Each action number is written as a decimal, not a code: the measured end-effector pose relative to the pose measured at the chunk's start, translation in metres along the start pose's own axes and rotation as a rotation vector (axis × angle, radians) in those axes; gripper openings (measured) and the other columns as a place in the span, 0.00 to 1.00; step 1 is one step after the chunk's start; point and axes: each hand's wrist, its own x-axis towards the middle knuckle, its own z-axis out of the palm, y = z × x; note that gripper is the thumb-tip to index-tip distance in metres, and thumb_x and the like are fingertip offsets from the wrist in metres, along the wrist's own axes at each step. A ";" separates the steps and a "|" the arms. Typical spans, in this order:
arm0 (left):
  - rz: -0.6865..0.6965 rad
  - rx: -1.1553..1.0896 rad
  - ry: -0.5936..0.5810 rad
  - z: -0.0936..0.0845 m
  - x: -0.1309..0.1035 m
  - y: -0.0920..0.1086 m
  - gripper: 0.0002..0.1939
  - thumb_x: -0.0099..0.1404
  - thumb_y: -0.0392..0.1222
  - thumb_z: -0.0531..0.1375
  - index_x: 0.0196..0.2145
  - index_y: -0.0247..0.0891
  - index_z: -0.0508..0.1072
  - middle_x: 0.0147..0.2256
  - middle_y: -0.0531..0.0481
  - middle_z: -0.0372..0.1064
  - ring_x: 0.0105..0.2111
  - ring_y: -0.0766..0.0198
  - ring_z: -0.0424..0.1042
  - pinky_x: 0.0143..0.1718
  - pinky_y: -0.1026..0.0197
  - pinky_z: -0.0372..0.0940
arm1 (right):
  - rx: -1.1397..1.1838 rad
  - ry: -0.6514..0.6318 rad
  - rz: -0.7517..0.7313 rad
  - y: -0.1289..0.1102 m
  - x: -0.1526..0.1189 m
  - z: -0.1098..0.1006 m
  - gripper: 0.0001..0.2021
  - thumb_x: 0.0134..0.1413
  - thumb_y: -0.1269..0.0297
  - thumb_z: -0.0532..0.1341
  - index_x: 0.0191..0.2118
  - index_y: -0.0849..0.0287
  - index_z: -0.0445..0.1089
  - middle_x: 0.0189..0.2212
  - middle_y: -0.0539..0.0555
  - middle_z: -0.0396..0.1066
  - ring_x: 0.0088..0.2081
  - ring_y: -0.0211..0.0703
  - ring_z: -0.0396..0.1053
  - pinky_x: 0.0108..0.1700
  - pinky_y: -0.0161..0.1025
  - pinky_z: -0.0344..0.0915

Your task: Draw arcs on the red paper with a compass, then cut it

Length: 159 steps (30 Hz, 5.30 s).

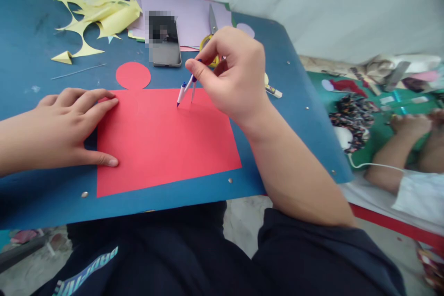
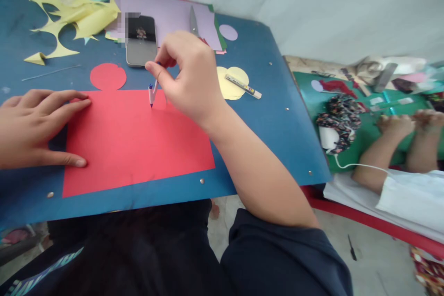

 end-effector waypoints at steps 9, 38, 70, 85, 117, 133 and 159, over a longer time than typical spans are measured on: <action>0.011 -0.025 0.000 0.001 -0.001 -0.003 0.59 0.84 0.75 0.57 0.95 0.37 0.47 0.93 0.33 0.49 0.89 0.20 0.54 0.86 0.20 0.65 | -0.010 0.094 0.074 -0.004 0.001 0.005 0.19 0.74 0.60 0.75 0.34 0.50 0.65 0.37 0.52 0.78 0.43 0.50 0.78 0.52 0.49 0.81; 0.022 -0.040 0.037 0.010 -0.003 -0.012 0.60 0.84 0.79 0.56 0.95 0.40 0.45 0.92 0.30 0.49 0.90 0.17 0.54 0.86 0.20 0.63 | 0.223 -0.374 -0.023 -0.006 0.011 -0.078 0.14 0.65 0.48 0.80 0.31 0.44 0.84 0.36 0.52 0.87 0.43 0.56 0.84 0.51 0.56 0.84; 0.027 -0.052 0.005 0.003 -0.003 -0.009 0.62 0.83 0.81 0.56 0.96 0.37 0.48 0.93 0.30 0.50 0.89 0.16 0.56 0.85 0.18 0.65 | 0.482 -0.292 -0.002 0.008 0.001 -0.026 0.13 0.79 0.42 0.69 0.50 0.44 0.84 0.47 0.52 0.91 0.52 0.52 0.89 0.59 0.52 0.86; 0.042 0.000 0.047 0.007 -0.003 -0.008 0.59 0.85 0.77 0.56 0.95 0.37 0.48 0.93 0.33 0.51 0.88 0.20 0.58 0.83 0.21 0.70 | 0.552 -0.263 0.074 0.009 0.004 -0.021 0.20 0.74 0.33 0.77 0.48 0.43 0.86 0.49 0.54 0.91 0.55 0.59 0.90 0.64 0.59 0.89; -0.054 0.026 -0.032 0.001 0.000 -0.004 0.61 0.81 0.70 0.65 0.96 0.39 0.48 0.94 0.36 0.48 0.90 0.21 0.55 0.87 0.23 0.66 | -0.042 -0.463 0.049 -0.049 0.008 -0.066 0.15 0.68 0.58 0.74 0.29 0.46 0.73 0.28 0.53 0.81 0.34 0.53 0.72 0.44 0.57 0.71; 0.004 -0.061 0.010 0.004 -0.003 -0.009 0.58 0.83 0.73 0.58 0.95 0.39 0.48 0.93 0.31 0.49 0.89 0.16 0.55 0.85 0.16 0.65 | -0.007 -0.282 0.177 -0.042 0.011 -0.040 0.24 0.75 0.48 0.77 0.33 0.49 0.68 0.32 0.51 0.77 0.38 0.51 0.74 0.46 0.51 0.75; 0.009 -0.047 0.010 0.003 -0.005 -0.009 0.58 0.85 0.74 0.58 0.95 0.39 0.48 0.93 0.29 0.50 0.89 0.16 0.55 0.84 0.15 0.66 | -0.036 -0.147 0.162 -0.034 0.006 -0.023 0.23 0.80 0.53 0.71 0.33 0.49 0.63 0.32 0.51 0.78 0.36 0.48 0.74 0.45 0.53 0.76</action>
